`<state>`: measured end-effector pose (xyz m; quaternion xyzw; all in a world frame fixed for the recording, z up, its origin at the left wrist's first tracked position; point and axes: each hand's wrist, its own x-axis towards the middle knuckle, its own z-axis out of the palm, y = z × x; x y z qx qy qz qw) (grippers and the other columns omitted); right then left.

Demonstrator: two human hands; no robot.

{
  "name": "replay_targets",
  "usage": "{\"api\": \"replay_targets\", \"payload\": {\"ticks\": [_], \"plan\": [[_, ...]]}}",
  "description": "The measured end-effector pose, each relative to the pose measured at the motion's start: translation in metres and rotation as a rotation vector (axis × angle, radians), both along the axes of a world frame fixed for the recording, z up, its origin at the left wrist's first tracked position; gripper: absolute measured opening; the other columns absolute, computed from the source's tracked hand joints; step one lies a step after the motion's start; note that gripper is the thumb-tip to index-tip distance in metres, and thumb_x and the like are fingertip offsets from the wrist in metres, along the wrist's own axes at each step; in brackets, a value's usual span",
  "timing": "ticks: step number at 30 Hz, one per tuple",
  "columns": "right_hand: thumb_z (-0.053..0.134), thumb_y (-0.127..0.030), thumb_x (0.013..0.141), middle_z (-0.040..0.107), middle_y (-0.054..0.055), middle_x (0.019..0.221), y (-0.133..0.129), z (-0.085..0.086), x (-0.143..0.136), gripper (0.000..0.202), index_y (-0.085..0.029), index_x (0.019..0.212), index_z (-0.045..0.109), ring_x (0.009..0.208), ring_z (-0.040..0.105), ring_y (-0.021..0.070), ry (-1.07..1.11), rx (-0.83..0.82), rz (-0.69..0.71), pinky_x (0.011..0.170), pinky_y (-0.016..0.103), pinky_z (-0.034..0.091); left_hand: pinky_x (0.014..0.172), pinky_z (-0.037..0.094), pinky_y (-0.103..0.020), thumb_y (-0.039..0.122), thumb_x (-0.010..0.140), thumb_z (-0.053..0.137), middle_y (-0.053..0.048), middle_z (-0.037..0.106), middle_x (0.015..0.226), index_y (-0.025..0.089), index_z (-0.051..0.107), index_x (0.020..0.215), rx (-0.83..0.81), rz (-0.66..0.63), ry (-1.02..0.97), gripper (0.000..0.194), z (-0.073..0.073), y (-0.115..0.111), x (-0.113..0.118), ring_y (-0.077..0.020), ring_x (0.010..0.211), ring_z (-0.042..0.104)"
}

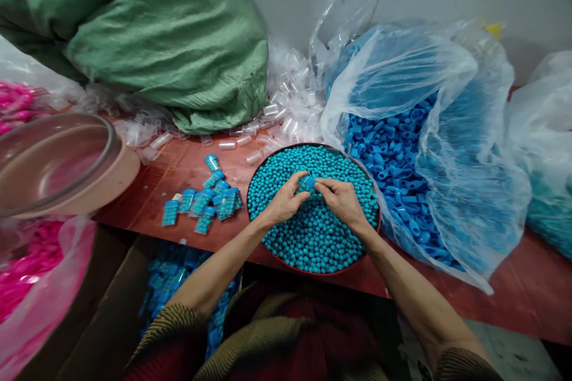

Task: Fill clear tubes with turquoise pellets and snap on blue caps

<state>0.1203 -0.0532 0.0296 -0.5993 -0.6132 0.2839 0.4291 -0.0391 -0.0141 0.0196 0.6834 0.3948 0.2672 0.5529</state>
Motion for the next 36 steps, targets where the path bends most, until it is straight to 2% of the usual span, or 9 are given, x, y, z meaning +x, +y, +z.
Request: {"api": "replay_targets", "payload": {"ticks": [3,10,13,17,22,26,29,32,36], "plan": [[0.050,-0.028,0.086,0.074,0.002,0.090,-0.004,-0.003,0.000,0.025,-0.022,0.095,0.073,0.082,0.067,0.0181,-0.062,0.041,0.050,0.077,0.029,0.051,0.045,0.041,-0.020,0.026,0.080,0.050,0.002,0.050,0.075,0.019,0.040,0.132,-0.121,0.006,-0.077,0.054,0.006,-0.006,-0.002,-0.0061,0.047,0.043],[0.036,-0.024,0.092,0.067,0.010,0.088,-0.020,-0.014,-0.013,0.037,-0.016,0.118,0.061,0.081,0.063,0.0210,-0.348,0.156,0.090,0.076,0.036,0.052,0.039,0.033,-0.016,0.026,0.078,0.053,0.005,0.042,0.062,0.018,0.052,0.110,-0.243,0.218,-0.197,0.033,0.009,-0.020,0.008,-0.0054,0.046,0.037],[0.039,-0.022,0.090,0.064,0.009,0.095,-0.021,-0.010,-0.004,0.039,-0.019,0.126,0.055,0.088,0.061,0.0208,-0.284,0.149,0.164,0.081,0.038,0.052,0.039,0.034,-0.015,0.027,0.080,0.052,0.006,0.044,0.063,0.019,0.050,0.110,-0.245,0.204,-0.188,0.032,0.007,-0.019,0.006,-0.0047,0.045,0.040],[0.053,-0.027,0.084,0.064,0.005,0.087,-0.008,0.005,0.024,0.032,-0.021,0.113,0.064,0.080,0.060,0.0180,-0.070,-0.019,0.335,0.077,0.037,0.052,0.037,0.033,-0.015,0.030,0.082,0.052,0.006,0.046,0.065,0.021,0.047,0.114,-0.220,0.012,-0.141,0.034,0.007,-0.012,-0.005,-0.0045,0.042,0.044],[0.066,-0.039,0.073,0.067,0.004,0.085,0.003,0.007,0.023,0.053,-0.017,0.121,0.058,0.073,0.064,0.0184,0.231,-0.129,0.159,0.069,0.036,0.054,0.038,0.034,-0.017,0.031,0.084,0.049,0.004,0.051,0.071,0.021,0.043,0.124,-0.208,-0.011,-0.150,0.042,0.009,-0.016,-0.009,-0.0052,0.042,0.045],[0.050,-0.036,0.087,0.066,0.010,0.112,-0.011,0.000,-0.009,0.042,-0.020,0.126,0.054,0.103,0.062,0.0235,0.023,0.018,0.086,0.090,0.042,0.050,0.049,0.043,-0.021,0.027,0.085,0.048,0.001,0.056,0.077,0.021,0.037,0.136,-0.107,0.094,-0.143,0.053,0.012,-0.024,-0.003,-0.0081,0.051,0.048],[0.057,-0.042,0.083,0.049,0.018,0.134,-0.024,-0.004,-0.025,0.068,-0.015,0.141,0.034,0.122,0.049,0.0295,-0.205,0.118,0.139,0.094,0.046,0.048,0.073,0.049,-0.026,0.024,0.084,0.048,-0.005,0.061,0.103,0.020,0.041,0.134,-0.038,0.150,-0.210,0.052,0.014,-0.027,-0.003,-0.0132,0.079,0.057],[0.067,-0.047,0.073,0.045,0.025,0.133,-0.029,-0.010,-0.030,0.097,-0.010,0.146,0.016,0.118,0.051,0.0355,-0.388,0.162,0.161,0.085,0.050,0.052,0.084,0.047,-0.028,0.024,0.082,0.050,-0.006,0.060,0.112,0.017,0.043,0.132,-0.056,0.098,-0.206,0.051,0.018,-0.029,-0.005,-0.0161,0.093,0.057],[0.065,-0.045,0.074,0.054,0.022,0.118,-0.026,-0.015,-0.033,0.089,-0.012,0.143,0.019,0.096,0.062,0.0325,-0.473,0.166,0.076,0.068,0.043,0.055,0.084,0.046,-0.027,0.028,0.082,0.051,-0.006,0.061,0.107,0.016,0.042,0.129,-0.107,0.086,-0.249,0.049,0.016,-0.032,-0.007,-0.0152,0.091,0.057]]}}
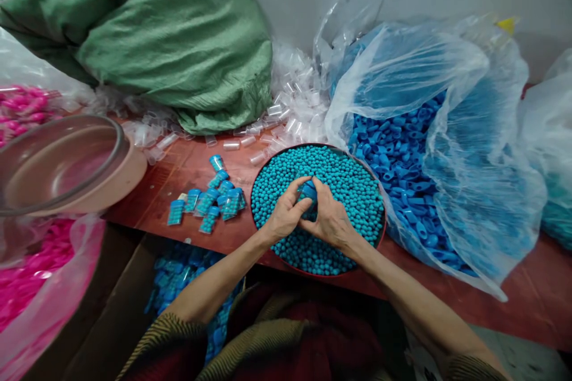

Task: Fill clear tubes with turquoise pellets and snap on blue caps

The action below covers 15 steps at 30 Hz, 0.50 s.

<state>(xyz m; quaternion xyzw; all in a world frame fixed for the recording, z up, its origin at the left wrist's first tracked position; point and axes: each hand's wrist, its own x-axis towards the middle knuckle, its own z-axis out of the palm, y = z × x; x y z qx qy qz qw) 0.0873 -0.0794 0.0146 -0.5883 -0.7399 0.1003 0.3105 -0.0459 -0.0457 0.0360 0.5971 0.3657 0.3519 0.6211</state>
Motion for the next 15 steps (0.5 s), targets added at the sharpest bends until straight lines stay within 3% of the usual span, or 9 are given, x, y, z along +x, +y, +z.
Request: {"api": "replay_targets", "payload": {"ticks": [4,9,15], "plan": [[0.063,-0.043,0.073,0.057,0.019,0.111,0.001,0.002,-0.003,0.082,-0.012,0.138,0.025,0.089,0.063,0.0301,-0.002,0.031,0.001,0.064,0.040,0.055,0.086,0.046,-0.028,0.029,0.083,0.050,-0.006,0.060,0.112,0.017,0.041,0.126,-0.034,0.029,-0.065,0.046,-0.004,-0.002,0.001,-0.0152,0.092,0.058],[0.058,-0.045,0.076,0.056,0.019,0.109,-0.003,0.007,-0.005,0.075,-0.010,0.135,0.028,0.081,0.063,0.0286,-0.059,0.034,-0.040,0.056,0.037,0.053,0.084,0.047,-0.029,0.023,0.082,0.049,-0.007,0.059,0.111,0.016,0.040,0.129,0.071,0.024,0.080,0.049,0.001,-0.001,0.000,-0.0160,0.091,0.057],[0.060,-0.048,0.074,0.057,0.017,0.104,-0.001,-0.012,-0.005,0.077,-0.012,0.133,0.027,0.086,0.062,0.0291,0.052,0.137,-0.035,0.064,0.041,0.054,0.074,0.048,-0.026,0.028,0.082,0.050,-0.003,0.060,0.090,0.017,0.049,0.114,0.009,0.081,0.025,0.034,-0.004,-0.007,0.008,-0.0137,0.078,0.057]]}}
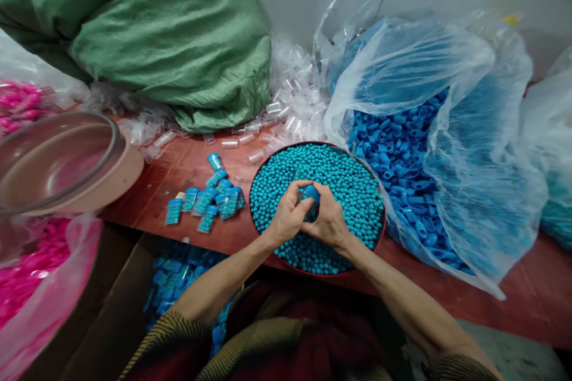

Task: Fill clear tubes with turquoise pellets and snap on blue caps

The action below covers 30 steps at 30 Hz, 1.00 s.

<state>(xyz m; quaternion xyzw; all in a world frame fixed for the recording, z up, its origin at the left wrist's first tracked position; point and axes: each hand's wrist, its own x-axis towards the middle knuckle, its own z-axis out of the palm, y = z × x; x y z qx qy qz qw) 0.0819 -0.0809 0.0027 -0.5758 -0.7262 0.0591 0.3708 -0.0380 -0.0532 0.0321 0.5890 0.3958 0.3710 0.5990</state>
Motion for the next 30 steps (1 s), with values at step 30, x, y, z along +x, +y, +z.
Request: {"api": "replay_targets", "payload": {"ticks": [30], "plan": [[0.047,-0.034,0.090,0.062,0.012,0.110,0.020,0.037,0.067,0.036,-0.018,0.122,0.054,0.095,0.062,0.0240,-0.180,-0.085,-0.223,0.078,0.035,0.052,0.067,0.047,-0.026,0.040,0.080,0.051,-0.001,0.058,0.083,0.018,0.052,0.117,0.206,0.448,0.483,0.043,-0.012,0.053,-0.131,-0.0137,0.070,0.055]]}}
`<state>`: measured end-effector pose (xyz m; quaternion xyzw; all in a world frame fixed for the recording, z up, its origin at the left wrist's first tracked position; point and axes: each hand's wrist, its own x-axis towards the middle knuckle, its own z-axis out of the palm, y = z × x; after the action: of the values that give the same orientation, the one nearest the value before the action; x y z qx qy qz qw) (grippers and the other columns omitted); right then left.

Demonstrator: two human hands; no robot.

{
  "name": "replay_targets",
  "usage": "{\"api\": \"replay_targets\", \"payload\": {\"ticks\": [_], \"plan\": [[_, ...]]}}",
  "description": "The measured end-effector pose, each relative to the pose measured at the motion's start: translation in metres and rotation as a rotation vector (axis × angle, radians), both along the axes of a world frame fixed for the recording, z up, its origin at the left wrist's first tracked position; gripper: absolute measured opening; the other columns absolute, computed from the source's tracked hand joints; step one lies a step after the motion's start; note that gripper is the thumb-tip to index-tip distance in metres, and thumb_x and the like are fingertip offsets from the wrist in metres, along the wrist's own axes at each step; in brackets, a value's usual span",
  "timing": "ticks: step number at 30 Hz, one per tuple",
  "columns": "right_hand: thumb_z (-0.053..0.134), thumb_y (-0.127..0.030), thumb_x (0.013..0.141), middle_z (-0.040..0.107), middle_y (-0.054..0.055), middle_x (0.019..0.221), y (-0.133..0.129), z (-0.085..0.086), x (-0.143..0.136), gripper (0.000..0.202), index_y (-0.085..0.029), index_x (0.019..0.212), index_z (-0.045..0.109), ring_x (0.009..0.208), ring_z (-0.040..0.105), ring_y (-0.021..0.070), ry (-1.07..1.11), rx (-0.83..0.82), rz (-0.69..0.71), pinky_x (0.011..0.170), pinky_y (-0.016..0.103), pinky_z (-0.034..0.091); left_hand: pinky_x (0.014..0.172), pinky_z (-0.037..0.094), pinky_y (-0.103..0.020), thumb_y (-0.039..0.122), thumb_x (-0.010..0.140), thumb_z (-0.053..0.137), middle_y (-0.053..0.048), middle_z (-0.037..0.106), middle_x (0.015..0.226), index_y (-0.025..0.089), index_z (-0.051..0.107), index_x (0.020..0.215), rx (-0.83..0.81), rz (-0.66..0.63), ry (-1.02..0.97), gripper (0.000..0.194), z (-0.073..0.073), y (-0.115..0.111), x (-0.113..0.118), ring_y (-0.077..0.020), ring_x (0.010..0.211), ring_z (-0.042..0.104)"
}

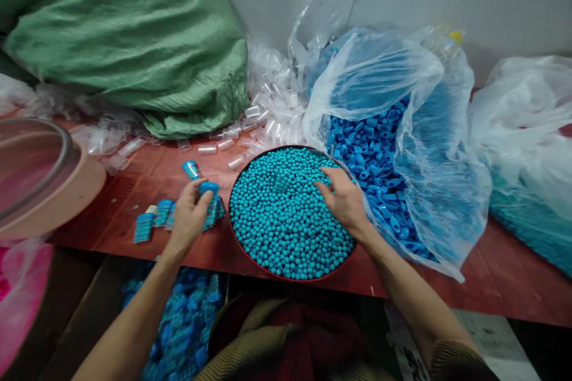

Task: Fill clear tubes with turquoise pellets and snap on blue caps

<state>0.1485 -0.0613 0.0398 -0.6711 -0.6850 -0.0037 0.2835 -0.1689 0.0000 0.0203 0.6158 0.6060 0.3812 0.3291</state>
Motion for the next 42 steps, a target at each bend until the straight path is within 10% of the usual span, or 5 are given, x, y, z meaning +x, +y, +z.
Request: {"api": "replay_targets", "payload": {"ticks": [4,9,18,29,42], "plan": [[0.050,-0.038,0.087,0.058,0.017,0.114,0.013,-0.013,0.067,0.044,-0.014,0.124,0.054,0.094,0.061,0.0293,-0.148,-0.094,-0.390,0.069,0.036,0.049,0.086,0.045,-0.040,0.034,0.078,0.051,-0.010,0.063,0.099,0.015,0.052,0.122,0.082,0.201,0.410,0.048,-0.013,0.012,-0.036,-0.0250,0.093,0.058],[0.047,-0.025,0.084,0.065,0.013,0.092,0.029,-0.029,0.096,0.030,-0.014,0.105,0.065,0.085,0.060,0.0251,-0.172,-0.180,-0.374,0.072,0.034,0.046,0.090,0.044,-0.041,0.029,0.086,0.042,-0.012,0.064,0.103,0.013,0.058,0.110,0.291,0.089,0.488,0.033,-0.008,0.007,0.009,-0.0258,0.098,0.059],[0.042,-0.028,0.088,0.069,0.010,0.085,0.011,-0.031,0.035,0.027,-0.015,0.101,0.061,0.072,0.061,0.0213,0.073,-0.089,-0.017,0.068,0.031,0.045,0.081,0.047,-0.032,0.031,0.085,0.055,-0.008,0.065,0.099,0.016,0.057,0.112,0.171,-0.352,0.501,0.030,-0.014,0.010,0.129,-0.0220,0.091,0.061],[0.048,-0.031,0.089,0.069,0.011,0.098,0.029,-0.036,0.002,0.025,-0.017,0.104,0.063,0.090,0.061,0.0245,-0.257,-0.347,0.076,0.075,0.032,0.042,0.087,0.046,-0.035,0.024,0.082,0.059,-0.006,0.067,0.099,0.019,0.060,0.104,0.050,-0.394,0.486,0.023,-0.023,0.008,0.140,-0.0226,0.097,0.061],[0.034,-0.017,0.092,0.065,0.013,0.111,0.023,-0.035,-0.022,0.037,-0.014,0.124,0.054,0.100,0.060,0.0230,-0.029,-0.030,0.270,0.084,0.035,0.049,0.080,0.047,-0.031,0.020,0.083,0.051,-0.003,0.062,0.088,0.018,0.052,0.098,0.007,-0.500,0.143,0.016,-0.016,0.010,0.137,-0.0174,0.083,0.059]]}}
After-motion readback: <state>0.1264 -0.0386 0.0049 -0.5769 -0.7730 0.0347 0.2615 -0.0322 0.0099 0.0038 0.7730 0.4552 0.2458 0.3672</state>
